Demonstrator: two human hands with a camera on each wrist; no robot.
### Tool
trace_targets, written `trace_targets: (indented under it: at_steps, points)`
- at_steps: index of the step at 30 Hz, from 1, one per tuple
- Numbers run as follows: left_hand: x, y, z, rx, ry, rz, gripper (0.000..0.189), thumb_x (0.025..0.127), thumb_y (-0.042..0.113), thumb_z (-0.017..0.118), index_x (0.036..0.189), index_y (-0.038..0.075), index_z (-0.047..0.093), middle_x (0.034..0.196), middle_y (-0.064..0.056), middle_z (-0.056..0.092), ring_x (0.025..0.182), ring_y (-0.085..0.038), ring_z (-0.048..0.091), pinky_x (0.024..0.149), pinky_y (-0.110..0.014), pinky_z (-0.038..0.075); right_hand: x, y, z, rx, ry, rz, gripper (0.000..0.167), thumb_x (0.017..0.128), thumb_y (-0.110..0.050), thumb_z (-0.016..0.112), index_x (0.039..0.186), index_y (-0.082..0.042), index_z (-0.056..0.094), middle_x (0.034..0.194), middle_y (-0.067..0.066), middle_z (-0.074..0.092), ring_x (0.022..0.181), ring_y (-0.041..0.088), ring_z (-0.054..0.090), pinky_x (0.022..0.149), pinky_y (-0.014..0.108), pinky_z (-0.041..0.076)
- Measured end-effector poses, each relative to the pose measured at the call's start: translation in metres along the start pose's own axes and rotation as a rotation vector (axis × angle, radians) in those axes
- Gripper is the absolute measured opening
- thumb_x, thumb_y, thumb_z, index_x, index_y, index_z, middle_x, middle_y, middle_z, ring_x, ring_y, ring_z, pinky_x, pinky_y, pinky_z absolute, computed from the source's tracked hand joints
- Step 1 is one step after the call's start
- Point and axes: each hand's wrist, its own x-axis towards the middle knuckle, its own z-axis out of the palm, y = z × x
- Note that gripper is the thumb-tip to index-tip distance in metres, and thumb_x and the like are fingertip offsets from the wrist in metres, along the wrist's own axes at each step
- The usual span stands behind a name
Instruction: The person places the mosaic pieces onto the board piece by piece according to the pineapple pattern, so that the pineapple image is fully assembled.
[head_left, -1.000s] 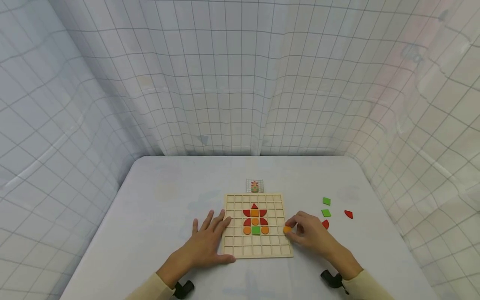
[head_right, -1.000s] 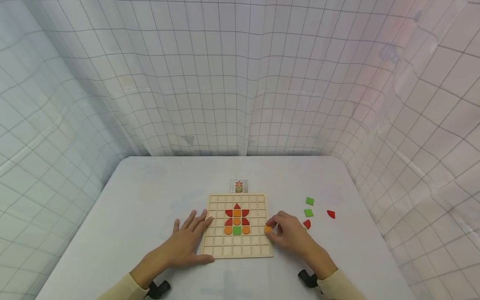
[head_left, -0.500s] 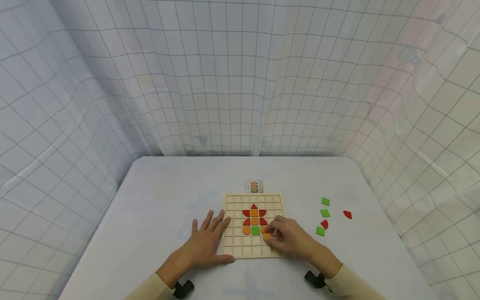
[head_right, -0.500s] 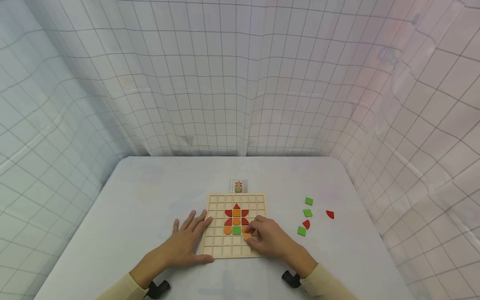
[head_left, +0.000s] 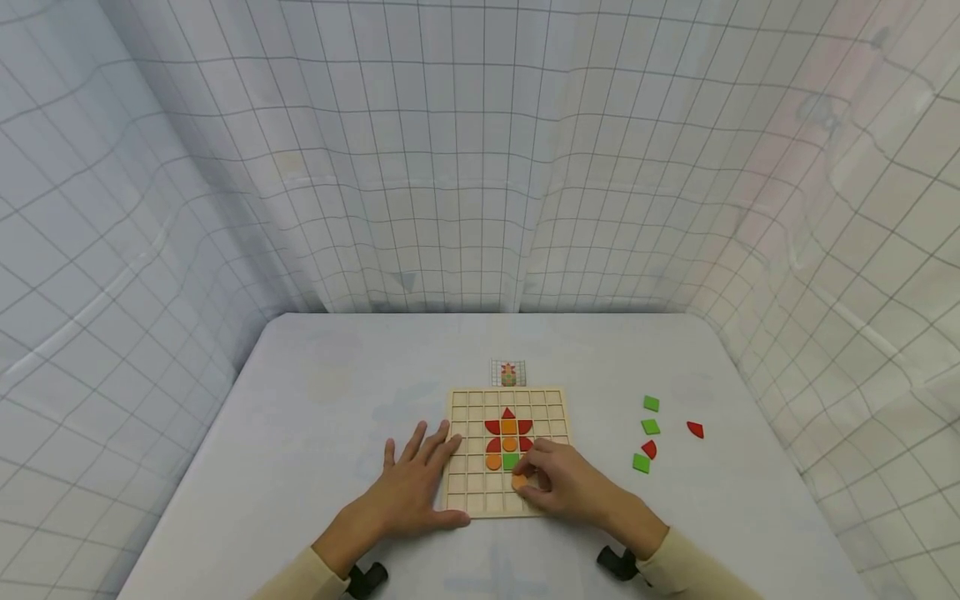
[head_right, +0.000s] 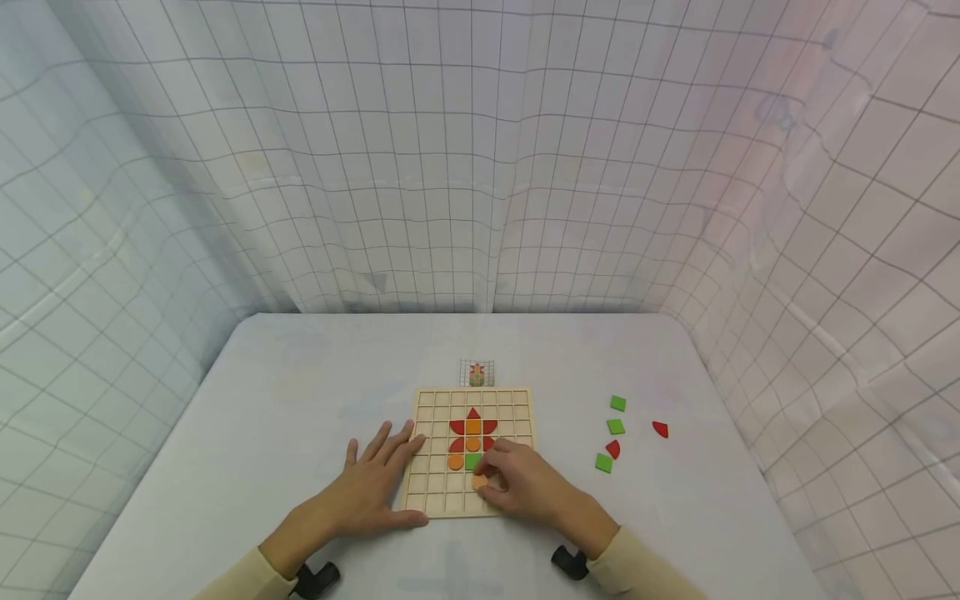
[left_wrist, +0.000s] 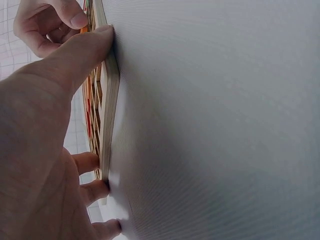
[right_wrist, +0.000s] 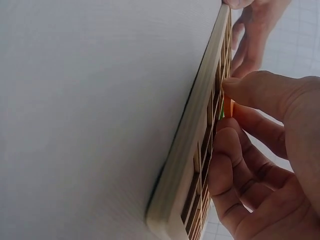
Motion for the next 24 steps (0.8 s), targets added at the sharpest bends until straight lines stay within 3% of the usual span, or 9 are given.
trace_targets:
  at_steps: [24]
  points:
    - [-0.0002,0.0007,-0.0021,0.0,-0.001,0.003,0.127,0.085,0.085,0.087,0.182,0.018,0.039,0.196,-0.013,0.027,0.182,-0.052,0.019,0.129,-0.097,0.018,0.0051,-0.0054,0.0056,-0.028,-0.004,0.021,0.018,0.103,-0.019,0.092,0.119,-0.015,0.086,0.102,-0.007,0.071,0.088,0.001,0.055,0.077,0.016,0.05]
